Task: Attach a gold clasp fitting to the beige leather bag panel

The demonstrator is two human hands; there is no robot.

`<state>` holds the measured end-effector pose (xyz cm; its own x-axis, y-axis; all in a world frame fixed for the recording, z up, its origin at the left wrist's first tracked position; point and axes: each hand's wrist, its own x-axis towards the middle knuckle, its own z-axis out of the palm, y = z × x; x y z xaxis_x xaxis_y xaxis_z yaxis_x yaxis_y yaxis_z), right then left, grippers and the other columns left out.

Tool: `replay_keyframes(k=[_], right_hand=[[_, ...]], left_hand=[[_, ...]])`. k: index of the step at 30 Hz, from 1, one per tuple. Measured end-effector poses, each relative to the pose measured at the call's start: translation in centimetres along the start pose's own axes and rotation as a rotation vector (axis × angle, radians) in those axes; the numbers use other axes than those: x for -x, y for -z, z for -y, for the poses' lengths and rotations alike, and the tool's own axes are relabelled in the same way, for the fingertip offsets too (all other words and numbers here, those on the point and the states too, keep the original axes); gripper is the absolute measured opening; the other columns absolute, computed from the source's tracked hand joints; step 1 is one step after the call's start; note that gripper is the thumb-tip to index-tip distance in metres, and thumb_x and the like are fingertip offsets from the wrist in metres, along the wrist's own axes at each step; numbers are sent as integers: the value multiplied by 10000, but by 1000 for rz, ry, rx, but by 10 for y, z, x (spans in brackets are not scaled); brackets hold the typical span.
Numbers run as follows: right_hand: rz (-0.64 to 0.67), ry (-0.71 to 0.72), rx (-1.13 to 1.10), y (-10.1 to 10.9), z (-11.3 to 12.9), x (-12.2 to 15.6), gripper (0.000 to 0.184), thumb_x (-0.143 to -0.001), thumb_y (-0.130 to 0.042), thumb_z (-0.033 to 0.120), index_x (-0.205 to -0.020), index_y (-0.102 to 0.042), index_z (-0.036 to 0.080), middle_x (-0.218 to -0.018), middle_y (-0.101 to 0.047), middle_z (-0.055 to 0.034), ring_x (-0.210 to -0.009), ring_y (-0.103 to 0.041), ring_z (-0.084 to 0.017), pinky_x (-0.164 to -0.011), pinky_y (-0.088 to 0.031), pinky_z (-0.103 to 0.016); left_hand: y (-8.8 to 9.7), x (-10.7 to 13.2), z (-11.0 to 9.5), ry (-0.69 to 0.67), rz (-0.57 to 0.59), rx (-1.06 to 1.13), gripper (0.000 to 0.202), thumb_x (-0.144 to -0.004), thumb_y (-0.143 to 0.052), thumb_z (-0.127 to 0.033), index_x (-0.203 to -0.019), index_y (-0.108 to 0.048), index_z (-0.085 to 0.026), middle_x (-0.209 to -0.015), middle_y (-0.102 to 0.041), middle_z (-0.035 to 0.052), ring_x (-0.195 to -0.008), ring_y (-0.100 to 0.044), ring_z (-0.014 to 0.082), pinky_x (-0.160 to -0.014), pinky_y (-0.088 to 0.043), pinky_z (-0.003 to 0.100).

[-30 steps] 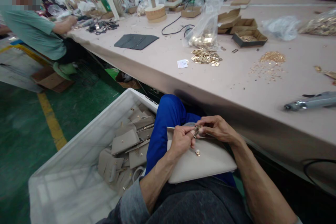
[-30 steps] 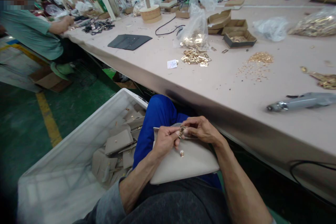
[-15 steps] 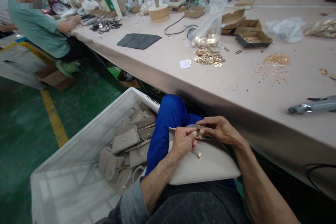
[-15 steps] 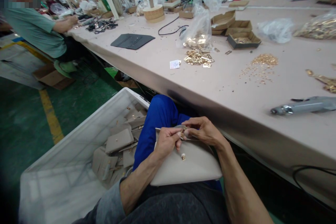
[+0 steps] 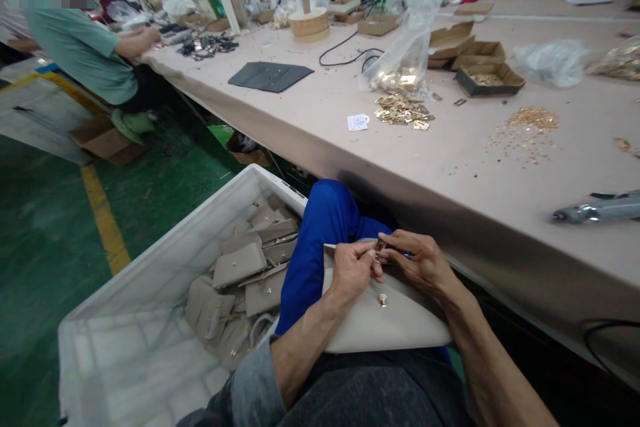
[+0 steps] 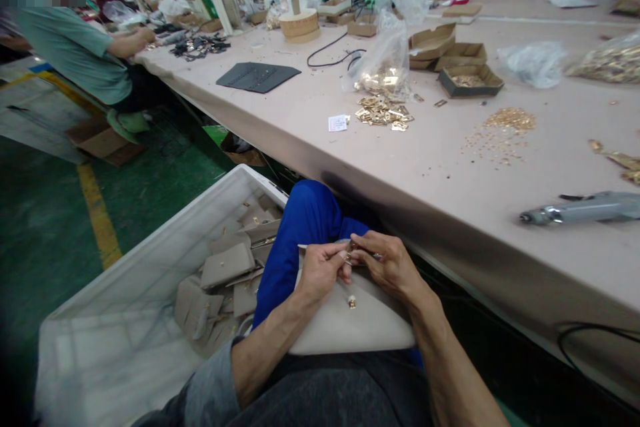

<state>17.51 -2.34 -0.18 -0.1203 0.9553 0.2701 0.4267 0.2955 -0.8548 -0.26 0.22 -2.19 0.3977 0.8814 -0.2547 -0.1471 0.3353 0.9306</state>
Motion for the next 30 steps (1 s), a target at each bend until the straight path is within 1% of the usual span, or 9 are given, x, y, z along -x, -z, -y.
replay_keyframes(k=[5, 8, 12, 15, 17, 19, 23, 25, 30], right_hand=[[2, 5, 2, -2, -1, 1, 269, -1013, -661, 391, -1215, -793, 271, -917, -751, -62, -788, -698, -200, -746, -555, -335], [4, -22, 8, -2, 0, 2, 269, -1006, -664, 412, -1169, -807, 252, -884, -740, -61, -756, -682, -197, -714, -541, -328], [6, -184, -77, 0, 2, 0, 269, -998, -668, 423, -983, -838, 215, -820, -736, -53, -741, -687, -194, -691, -520, -309], [5, -288, -142, 1, -2, -1, 276, -971, -700, 444, -956, -839, 206, -823, -742, -46, -758, -684, -199, -701, -513, -303], [-15, -318, -152, 0, -8, 0, 282, -947, -726, 462, -986, -839, 206, -825, -740, -40, -752, -666, -200, -682, -498, -300], [-25, -324, -147, -1, -14, 2, 288, -939, -733, 472, -978, -840, 207, -806, -729, -34, -738, -645, -197, -659, -477, -296], [-27, -308, -146, -1, -15, 2, 291, -946, -725, 467, -973, -844, 203, -770, -705, -28, -714, -614, -186, -645, -449, -292], [-23, -307, -144, 0, -14, 1, 297, -951, -719, 465, -972, -845, 197, -764, -701, -31, -706, -610, -183, -643, -443, -292], [-23, -299, -125, 0, -14, 1, 284, -945, -721, 436, -964, -848, 182, -757, -694, -39, -704, -613, -181, -644, -447, -292]], left_hand=[[1, 0, 7, -5, -13, 31, 339, -848, -710, -351, -1005, -834, -77, -577, -654, 28, -433, -564, 119, -473, -557, 239], [0, -1, 11, -14, -29, 31, 328, -849, -703, -322, -1020, -833, -74, -580, -664, 30, -428, -571, 121, -475, -559, 240], [-1, -1, 8, -22, -41, -60, 311, -866, -674, -287, -1032, -831, -77, -568, -667, 31, -418, -579, 131, -468, -552, 245], [-3, 3, 3, -42, 5, -130, 302, -898, -627, -260, -1044, -826, -86, -567, -661, 33, -431, -587, 137, -479, -530, 236], [-3, 7, 0, -78, 47, -201, 301, -921, -605, -237, -1101, -811, -111, -599, -670, 34, -463, -609, 150, -490, -508, 232], [-4, 11, -1, -135, 65, -326, 289, -940, -606, -225, -1148, -791, -147, -659, -689, 41, -522, -642, 174, -513, -496, 242], [-6, 16, -3, -269, 12, -611, 230, -960, -622, -223, -1126, -774, -175, -734, -711, 72, -608, -666, 223, -573, -491, 288], [-7, 16, -3, -322, -7, -684, 208, -963, -614, -202, -1101, -769, -180, -749, -715, 77, -619, -662, 229, -594, -483, 300], [-10, 14, -1, -437, -60, -800, 188, -923, -601, -116, -1030, -747, -168, -745, -709, 51, -613, -648, 212, -632, -490, 305]])
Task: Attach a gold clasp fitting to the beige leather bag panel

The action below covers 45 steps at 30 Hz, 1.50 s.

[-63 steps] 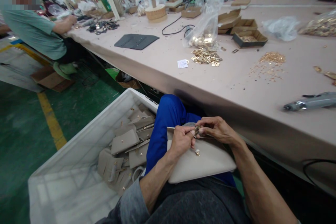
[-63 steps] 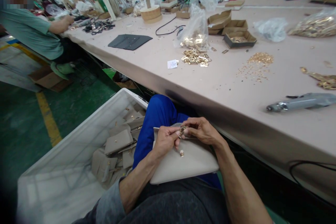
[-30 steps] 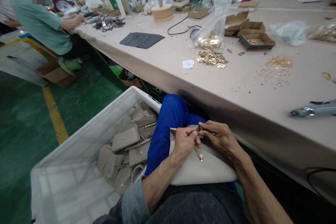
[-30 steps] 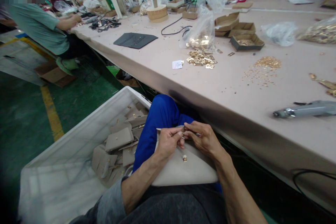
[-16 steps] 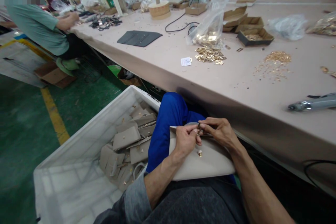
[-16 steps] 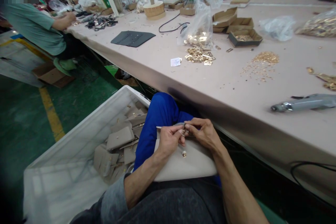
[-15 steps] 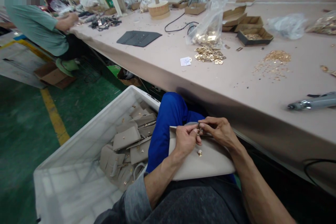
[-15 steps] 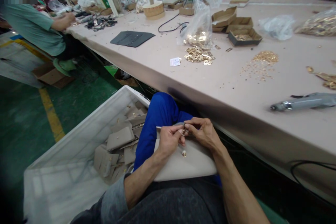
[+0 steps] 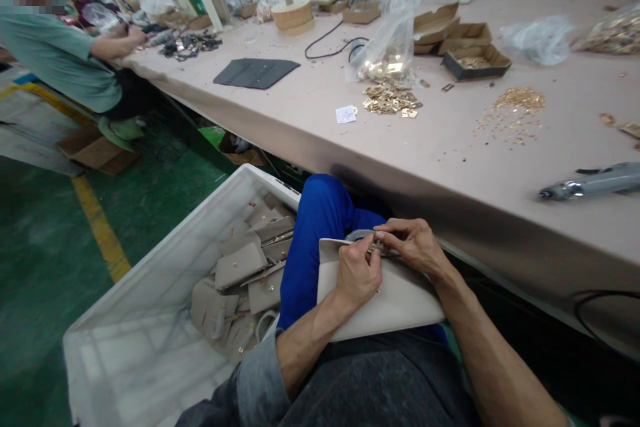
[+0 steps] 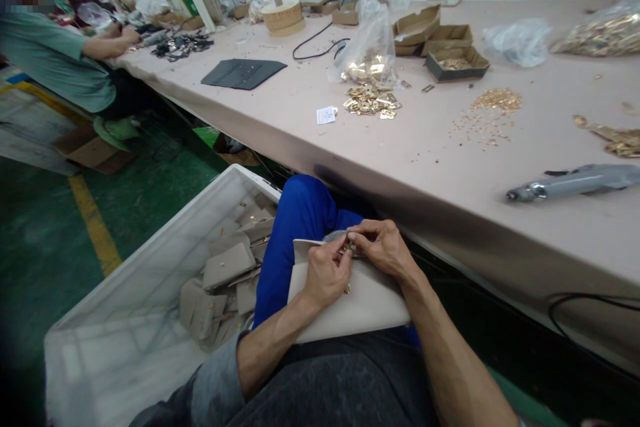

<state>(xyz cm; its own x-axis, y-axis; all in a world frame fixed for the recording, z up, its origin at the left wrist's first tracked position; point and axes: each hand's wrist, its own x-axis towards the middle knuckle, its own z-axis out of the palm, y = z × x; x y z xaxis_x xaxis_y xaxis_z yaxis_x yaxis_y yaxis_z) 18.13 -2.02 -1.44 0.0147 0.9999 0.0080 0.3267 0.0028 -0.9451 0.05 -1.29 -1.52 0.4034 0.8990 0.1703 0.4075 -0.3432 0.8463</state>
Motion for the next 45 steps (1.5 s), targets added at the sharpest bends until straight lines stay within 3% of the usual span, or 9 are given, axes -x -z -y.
replay_keyframes(k=[3, 9, 16, 24, 27, 34, 45], right_hand=[[-10, -8, -20, 0, -4, 1, 272, -939, -728, 427, -958, -848, 183, -754, -689, -38, -697, -611, -178, -635, -450, -289], [-26, 4, -47, -1, -5, 2, 281, -940, -727, 431, -989, -847, 181, -761, -695, -44, -687, -623, -179, -640, -476, -290], [43, 51, -22, 5, -1, 3, 276, -964, -705, 383, -1113, -832, 188, -813, -689, -42, -734, -617, -170, -668, -463, -285], [46, 143, -21, 5, -2, 5, 260, -985, -692, 388, -1055, -837, 184, -807, -642, -43, -726, -560, -159, -645, -415, -289], [34, 153, -24, 4, -3, 5, 262, -983, -696, 382, -1116, -828, 198, -822, -655, -44, -732, -570, -162, -658, -425, -295], [39, 211, -6, 0, -5, 3, 240, -1002, -664, 338, -1124, -824, 208, -855, -671, -53, -763, -596, -170, -689, -456, -305], [61, 175, 33, -2, 2, 0, 214, -993, -652, 275, -1076, -837, 206, -829, -664, -38, -752, -588, -159, -683, -432, -292]], left_hand=[[-4, 1, 2, -45, -20, -72, 204, -935, -590, -108, -1065, -739, -155, -789, -731, 66, -657, -678, 224, -686, -541, 323], [-12, 4, 10, -137, -49, -180, 319, -955, -544, -99, -1244, -680, -105, -1028, -767, 167, -917, -753, 313, -857, -628, 421], [-17, 6, 15, -172, -37, -218, 369, -982, -492, -94, -1332, -610, -81, -1078, -748, 199, -965, -747, 326, -869, -636, 447], [-15, 4, 11, -160, -35, -140, 298, -988, -469, -82, -1233, -635, -117, -1065, -739, 178, -982, -732, 327, -875, -616, 458], [-14, 4, 11, -159, -33, -143, 281, -987, -487, -76, -1221, -635, -121, -1068, -738, 174, -987, -728, 327, -885, -606, 454], [-13, 2, 8, -122, -55, -76, 200, -974, -490, -67, -1056, -652, -150, -944, -719, 130, -876, -707, 306, -800, -572, 419], [-9, 1, 7, -99, -61, -46, 173, -925, -514, -54, -941, -634, -177, -860, -692, 90, -813, -681, 274, -756, -540, 383]])
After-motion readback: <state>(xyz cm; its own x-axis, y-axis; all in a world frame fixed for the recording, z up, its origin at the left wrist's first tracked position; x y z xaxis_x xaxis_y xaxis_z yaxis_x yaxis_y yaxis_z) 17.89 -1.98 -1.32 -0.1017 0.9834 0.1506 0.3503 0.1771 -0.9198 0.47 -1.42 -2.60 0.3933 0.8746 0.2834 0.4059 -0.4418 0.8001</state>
